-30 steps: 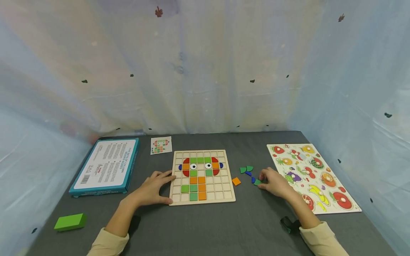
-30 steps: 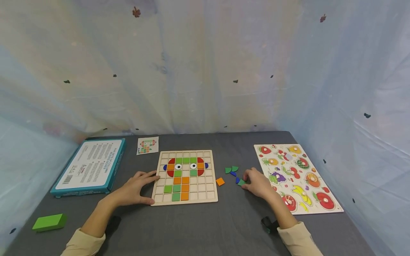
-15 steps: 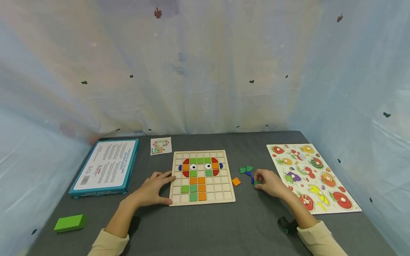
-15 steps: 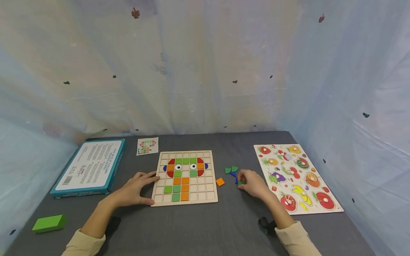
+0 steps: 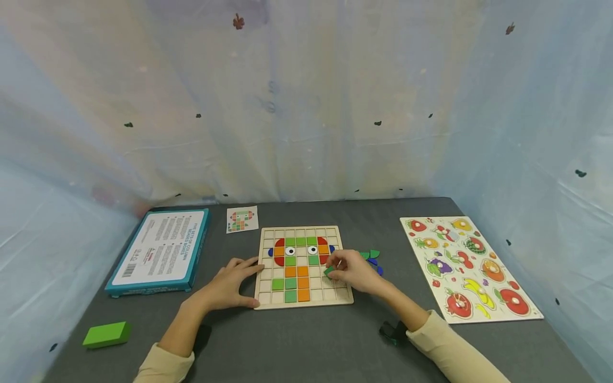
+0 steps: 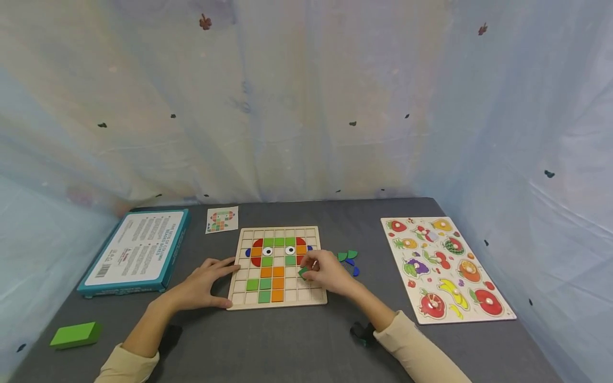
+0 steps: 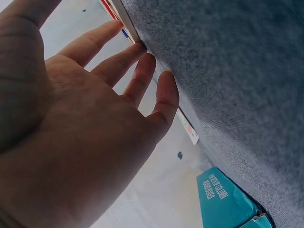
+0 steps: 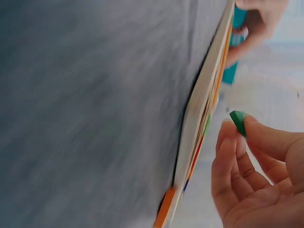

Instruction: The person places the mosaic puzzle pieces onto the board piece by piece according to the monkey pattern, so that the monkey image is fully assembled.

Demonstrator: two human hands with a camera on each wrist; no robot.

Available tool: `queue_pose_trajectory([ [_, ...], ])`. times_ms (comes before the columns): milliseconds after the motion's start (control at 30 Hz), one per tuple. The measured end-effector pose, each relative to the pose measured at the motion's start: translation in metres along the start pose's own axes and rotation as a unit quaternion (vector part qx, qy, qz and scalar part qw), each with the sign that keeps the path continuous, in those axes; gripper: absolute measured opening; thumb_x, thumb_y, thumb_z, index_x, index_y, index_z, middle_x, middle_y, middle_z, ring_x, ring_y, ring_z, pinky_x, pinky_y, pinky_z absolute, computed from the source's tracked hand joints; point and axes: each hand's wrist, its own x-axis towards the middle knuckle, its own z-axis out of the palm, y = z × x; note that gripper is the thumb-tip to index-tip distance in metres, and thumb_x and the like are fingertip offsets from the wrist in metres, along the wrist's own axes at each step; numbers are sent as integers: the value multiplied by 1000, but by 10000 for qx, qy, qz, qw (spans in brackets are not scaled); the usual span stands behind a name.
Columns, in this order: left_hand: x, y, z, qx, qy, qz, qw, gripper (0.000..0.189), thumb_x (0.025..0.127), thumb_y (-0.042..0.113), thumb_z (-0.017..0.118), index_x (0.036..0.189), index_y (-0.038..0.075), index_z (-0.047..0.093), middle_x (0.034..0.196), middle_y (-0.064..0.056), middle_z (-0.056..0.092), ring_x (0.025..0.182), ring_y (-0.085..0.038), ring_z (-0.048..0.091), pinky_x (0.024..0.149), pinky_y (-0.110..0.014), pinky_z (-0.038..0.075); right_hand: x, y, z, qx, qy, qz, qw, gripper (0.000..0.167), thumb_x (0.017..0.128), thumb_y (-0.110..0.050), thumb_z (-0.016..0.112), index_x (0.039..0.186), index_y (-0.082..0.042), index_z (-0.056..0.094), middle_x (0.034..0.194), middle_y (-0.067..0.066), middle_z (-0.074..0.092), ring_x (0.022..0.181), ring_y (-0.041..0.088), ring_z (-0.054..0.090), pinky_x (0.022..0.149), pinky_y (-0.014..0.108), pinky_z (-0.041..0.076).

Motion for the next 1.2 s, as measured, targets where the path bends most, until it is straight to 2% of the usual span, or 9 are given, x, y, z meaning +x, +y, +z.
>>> queue_pose_trajectory([
  [200, 0, 0, 0, -12, 6, 29, 10000, 90, 74, 50, 85, 148, 10, 50, 155, -17, 38, 126, -35, 38, 96, -65, 36, 17, -5, 17, -195, -329, -222, 9990, 16, 89, 1, 71, 105, 3, 74, 89, 6, 69, 68, 10, 56, 65, 26, 49],
  [367, 0, 1, -2, -20, -3, 22, 10000, 90, 74, 50, 85, 147, 10, 50, 155, -18, 38, 126, -35, 37, 97, -65, 36, 22, -8, 23, -449, -320, -272, 9981, 10, 87, 4, 72, 97, 3, 71, 81, 3, 66, 67, 7, 55, 63, 24, 48],
  [500, 0, 1, -1, -10, -12, 3, 10000, 90, 74, 51, 85, 147, 10, 50, 155, -17, 38, 127, -35, 38, 97, -65, 36, 25, -11, 28, -808, -332, -344, 9956, 7, 86, 3, 73, 92, 0, 73, 81, 4, 68, 66, 6, 55, 62, 22, 47],
  [667, 0, 1, -1, -17, -10, 13, 10000, 90, 75, 50, 85, 147, 10, 50, 155, -17, 37, 126, -35, 38, 96, -64, 36, 25, -14, 31, -1104, -332, -423, 9924, 12, 85, 4, 74, 96, 1, 76, 87, 8, 69, 69, 8, 57, 64, 22, 48],
  [833, -1, 1, -1, -16, 10, 18, 10000, 90, 75, 50, 85, 147, 10, 50, 155, -18, 37, 126, -35, 38, 96, -64, 37, 20, -12, 22, -1178, -154, -454, 9919, 18, 86, 4, 73, 104, 5, 73, 83, 7, 67, 65, 8, 55, 61, 23, 48],
  [967, 0, 1, -1, -22, 1, 21, 10000, 90, 75, 50, 84, 148, 9, 50, 155, -18, 37, 127, -35, 37, 97, -65, 36, 13, -5, 2, -1491, 358, -115, 9881, 16, 88, 2, 72, 103, 1, 74, 81, 2, 65, 65, 8, 52, 59, 25, 46],
  [1100, 0, 0, -1, -25, 4, 10, 10000, 90, 75, 50, 85, 148, 10, 50, 156, -18, 37, 127, -35, 37, 97, -65, 36, 4, 13, -28, -2073, 1029, 541, 9713, 15, 87, -2, 75, 101, -1, 74, 80, 2, 61, 66, 12, 51, 58, 29, 43],
  [1200, 0, -1, -1, -19, -5, -4, 10000, 91, 74, 50, 85, 148, 10, 50, 156, -17, 37, 127, -35, 37, 97, -65, 36, -3, 30, -52, -2222, 1107, 1108, 9623, 15, 88, -6, 75, 102, 0, 73, 85, 6, 59, 71, 18, 52, 61, 34, 43],
])
